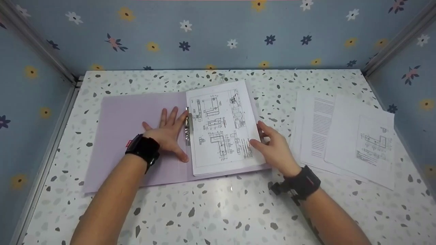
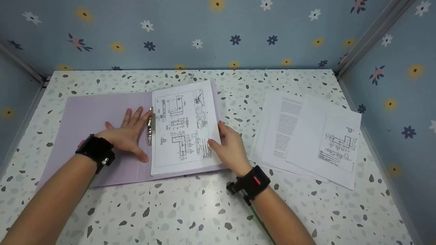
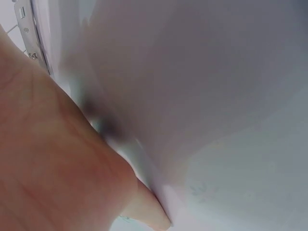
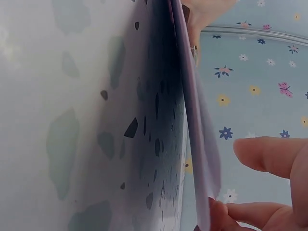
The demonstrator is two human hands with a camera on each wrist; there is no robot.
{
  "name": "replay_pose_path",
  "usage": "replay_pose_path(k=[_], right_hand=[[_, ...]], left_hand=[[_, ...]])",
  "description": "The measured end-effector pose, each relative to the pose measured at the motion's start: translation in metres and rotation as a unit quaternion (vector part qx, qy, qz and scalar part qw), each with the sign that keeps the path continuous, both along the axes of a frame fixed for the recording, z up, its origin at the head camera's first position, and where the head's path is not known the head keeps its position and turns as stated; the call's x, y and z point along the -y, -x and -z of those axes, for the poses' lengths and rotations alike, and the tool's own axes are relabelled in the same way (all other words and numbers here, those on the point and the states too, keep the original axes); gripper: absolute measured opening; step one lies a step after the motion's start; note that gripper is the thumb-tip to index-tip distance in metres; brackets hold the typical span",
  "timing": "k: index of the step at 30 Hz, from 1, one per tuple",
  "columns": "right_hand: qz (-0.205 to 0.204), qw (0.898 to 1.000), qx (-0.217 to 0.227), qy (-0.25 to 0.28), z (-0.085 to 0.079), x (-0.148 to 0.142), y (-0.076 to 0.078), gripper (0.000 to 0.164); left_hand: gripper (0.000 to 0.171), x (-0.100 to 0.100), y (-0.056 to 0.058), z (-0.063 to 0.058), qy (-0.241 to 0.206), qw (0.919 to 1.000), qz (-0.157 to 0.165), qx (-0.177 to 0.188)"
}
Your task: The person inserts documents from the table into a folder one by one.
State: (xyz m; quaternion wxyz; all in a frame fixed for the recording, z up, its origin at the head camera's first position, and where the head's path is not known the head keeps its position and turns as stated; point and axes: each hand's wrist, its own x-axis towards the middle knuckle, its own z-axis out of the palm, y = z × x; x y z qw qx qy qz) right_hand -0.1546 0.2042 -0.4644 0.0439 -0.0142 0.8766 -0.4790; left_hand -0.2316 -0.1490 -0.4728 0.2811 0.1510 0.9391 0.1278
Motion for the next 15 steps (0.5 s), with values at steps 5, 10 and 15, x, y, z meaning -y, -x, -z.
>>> replay_pose_path(k=[5, 10, 15], right_hand=[[0.002, 1.0, 0.003, -0.005, -0.002, -0.003, 0.0, 0.069], [0.001, 1.0, 0.014, -0.002, -0.003, -0.008, -0.002, 0.07], [-0.003, 1.0, 0.016, 0.009, -0.002, -0.013, -0.004, 0.068]], left_hand=[[0.162, -0.001, 0.001, -0.001, 0.003, 1.0, 0.002, -0.001], [0.162, -0.002, 0.001, -0.003, 0.004, 1.0, 0.004, 0.0], [0.162, -0.001, 0.001, -0.002, 0.001, 1.0, 0.002, 0.004]])
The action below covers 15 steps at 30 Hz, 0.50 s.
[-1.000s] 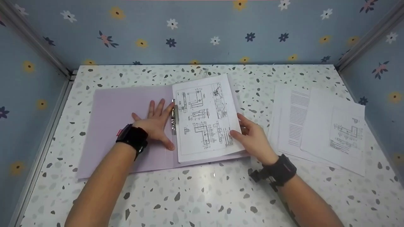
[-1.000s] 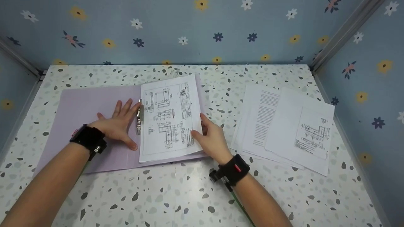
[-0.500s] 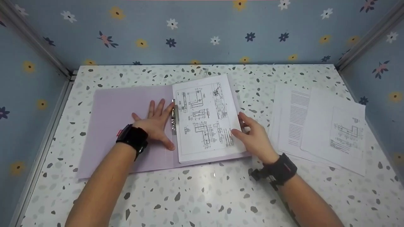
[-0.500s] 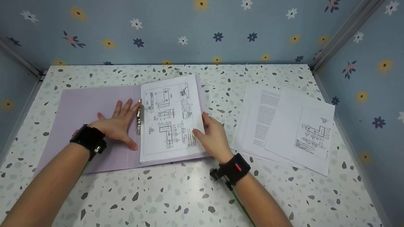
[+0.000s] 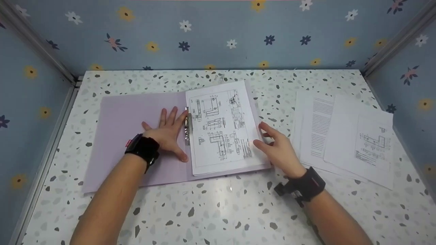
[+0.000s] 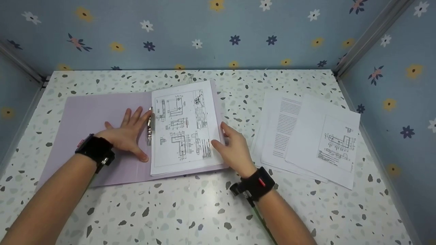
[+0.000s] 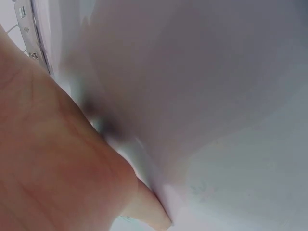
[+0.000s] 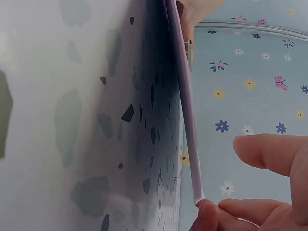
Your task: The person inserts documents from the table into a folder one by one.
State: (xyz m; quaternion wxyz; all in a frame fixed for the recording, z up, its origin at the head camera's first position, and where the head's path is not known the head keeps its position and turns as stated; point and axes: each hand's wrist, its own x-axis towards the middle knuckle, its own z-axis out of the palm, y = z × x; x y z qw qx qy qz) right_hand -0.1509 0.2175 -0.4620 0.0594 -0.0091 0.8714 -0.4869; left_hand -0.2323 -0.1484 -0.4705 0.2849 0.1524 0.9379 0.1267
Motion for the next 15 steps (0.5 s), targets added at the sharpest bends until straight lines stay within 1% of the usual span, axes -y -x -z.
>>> replay_pose_path(k=[5, 8, 11, 13, 15], right_hand=[[-0.002, 1.0, 0.005, 0.015, 0.0, -0.005, -0.001, 0.066], [0.001, 0.999, 0.0, 0.033, 0.001, -0.014, -0.001, 0.065], [0.009, 0.999, -0.005, 0.045, 0.0, -0.028, -0.003, 0.063], [0.017, 0.999, -0.005, 0.04, -0.001, -0.041, -0.005, 0.062], [0.027, 0.999, -0.007, 0.022, -0.004, -0.059, -0.007, 0.063]], left_hand=[[0.162, 0.0, -0.001, 0.0, -0.001, 1.0, -0.002, -0.003], [0.162, 0.0, -0.001, 0.001, -0.001, 1.0, 0.001, -0.003], [0.161, -0.001, -0.001, 0.001, 0.0, 1.0, 0.0, -0.002], [0.161, -0.001, -0.001, 0.001, 0.002, 1.0, 0.0, -0.004], [0.161, -0.001, 0.0, 0.001, 0.002, 1.0, -0.001, -0.006]])
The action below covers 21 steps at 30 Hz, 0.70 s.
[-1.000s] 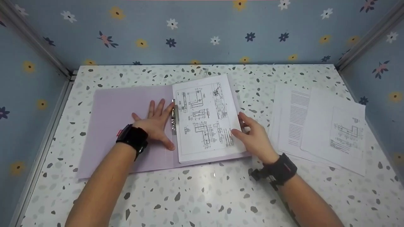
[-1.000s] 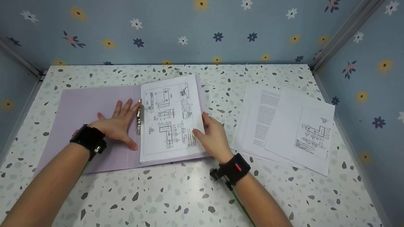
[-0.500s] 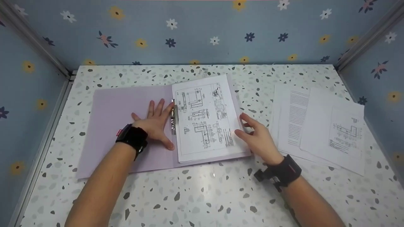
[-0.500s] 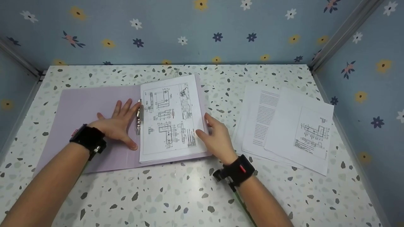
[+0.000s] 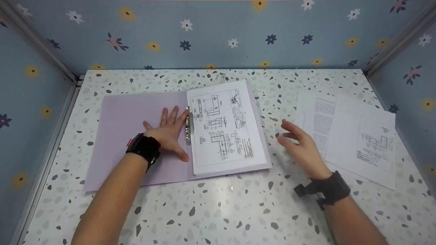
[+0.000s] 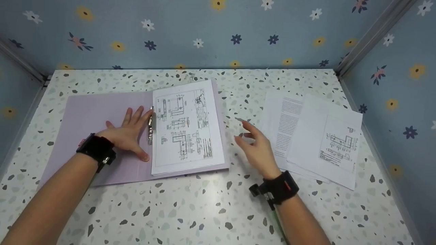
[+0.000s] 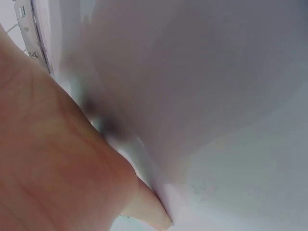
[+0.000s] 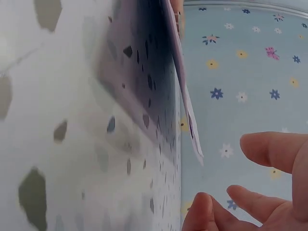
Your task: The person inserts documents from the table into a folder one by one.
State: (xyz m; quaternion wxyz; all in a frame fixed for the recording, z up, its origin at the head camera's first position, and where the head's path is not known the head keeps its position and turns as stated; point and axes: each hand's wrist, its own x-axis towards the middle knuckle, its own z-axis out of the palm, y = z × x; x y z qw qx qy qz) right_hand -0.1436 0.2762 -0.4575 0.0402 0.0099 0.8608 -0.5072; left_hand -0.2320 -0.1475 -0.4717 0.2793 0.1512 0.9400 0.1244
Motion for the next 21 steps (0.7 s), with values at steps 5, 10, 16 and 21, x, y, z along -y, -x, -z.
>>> replay_pose_path(k=[5, 10, 16, 21], right_hand=[[0.061, 0.996, -0.006, -0.072, -0.012, -0.061, -0.006, 0.067], [0.18, 0.975, 0.055, -0.12, -0.021, -0.144, -0.01, 0.078], [0.287, 0.929, 0.156, -0.174, -0.021, -0.233, -0.028, 0.095], [0.334, 0.893, 0.235, -0.188, -0.013, -0.266, -0.042, 0.104]], left_hand=[[0.161, -0.001, 0.001, 0.001, 0.002, 1.0, 0.0, -0.003], [0.161, 0.0, 0.001, 0.001, 0.001, 1.0, 0.0, -0.004], [0.162, 0.001, 0.001, 0.001, -0.002, 1.0, -0.002, -0.005], [0.162, 0.001, 0.0, 0.001, -0.005, 1.0, -0.001, -0.003]])
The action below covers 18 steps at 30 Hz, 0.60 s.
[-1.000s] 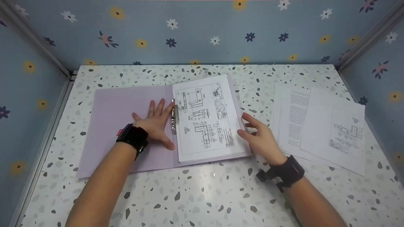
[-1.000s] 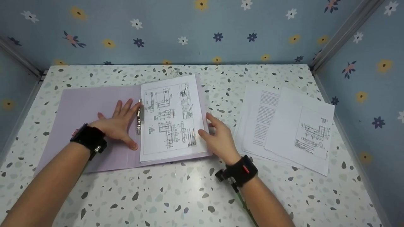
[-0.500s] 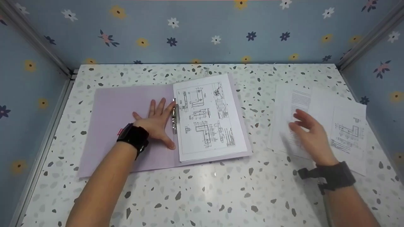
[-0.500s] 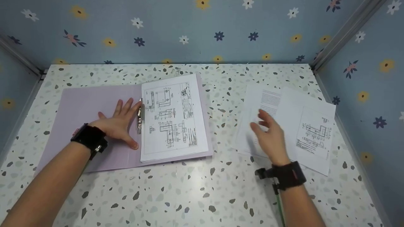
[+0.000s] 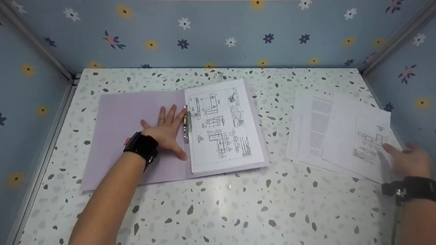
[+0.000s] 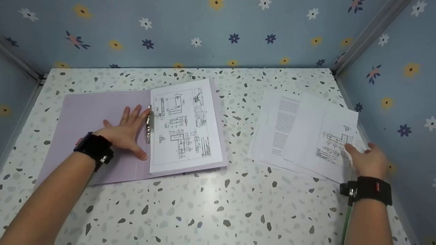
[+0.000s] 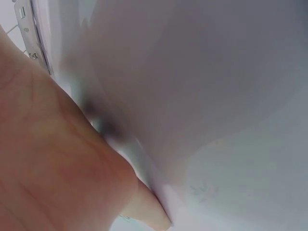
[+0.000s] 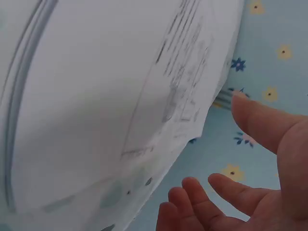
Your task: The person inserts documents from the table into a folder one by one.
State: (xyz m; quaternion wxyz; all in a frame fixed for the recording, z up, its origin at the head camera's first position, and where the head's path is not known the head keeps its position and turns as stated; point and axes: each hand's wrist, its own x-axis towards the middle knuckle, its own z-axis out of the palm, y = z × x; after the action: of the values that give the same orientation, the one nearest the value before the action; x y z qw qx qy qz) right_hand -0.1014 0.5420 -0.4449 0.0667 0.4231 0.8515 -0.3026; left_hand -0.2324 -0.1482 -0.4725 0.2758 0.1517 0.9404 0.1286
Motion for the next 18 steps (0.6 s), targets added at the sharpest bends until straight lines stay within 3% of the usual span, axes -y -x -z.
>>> replay_pose_path(k=[3, 8, 18], right_hand=[[0.016, 0.999, 0.026, 0.013, 0.008, -0.006, -0.005, 0.111], [0.001, 0.998, 0.059, 0.016, 0.012, -0.006, -0.008, 0.118], [-0.013, 0.998, 0.06, -0.003, 0.006, 0.0, -0.012, 0.099]], left_hand=[[0.162, 0.0, -0.001, -0.001, 0.0, 1.0, 0.001, 0.001], [0.162, 0.0, -0.001, -0.002, 0.0, 1.0, -0.001, 0.002], [0.16, 0.0, 0.001, -0.001, 0.005, 1.0, -0.002, 0.008]])
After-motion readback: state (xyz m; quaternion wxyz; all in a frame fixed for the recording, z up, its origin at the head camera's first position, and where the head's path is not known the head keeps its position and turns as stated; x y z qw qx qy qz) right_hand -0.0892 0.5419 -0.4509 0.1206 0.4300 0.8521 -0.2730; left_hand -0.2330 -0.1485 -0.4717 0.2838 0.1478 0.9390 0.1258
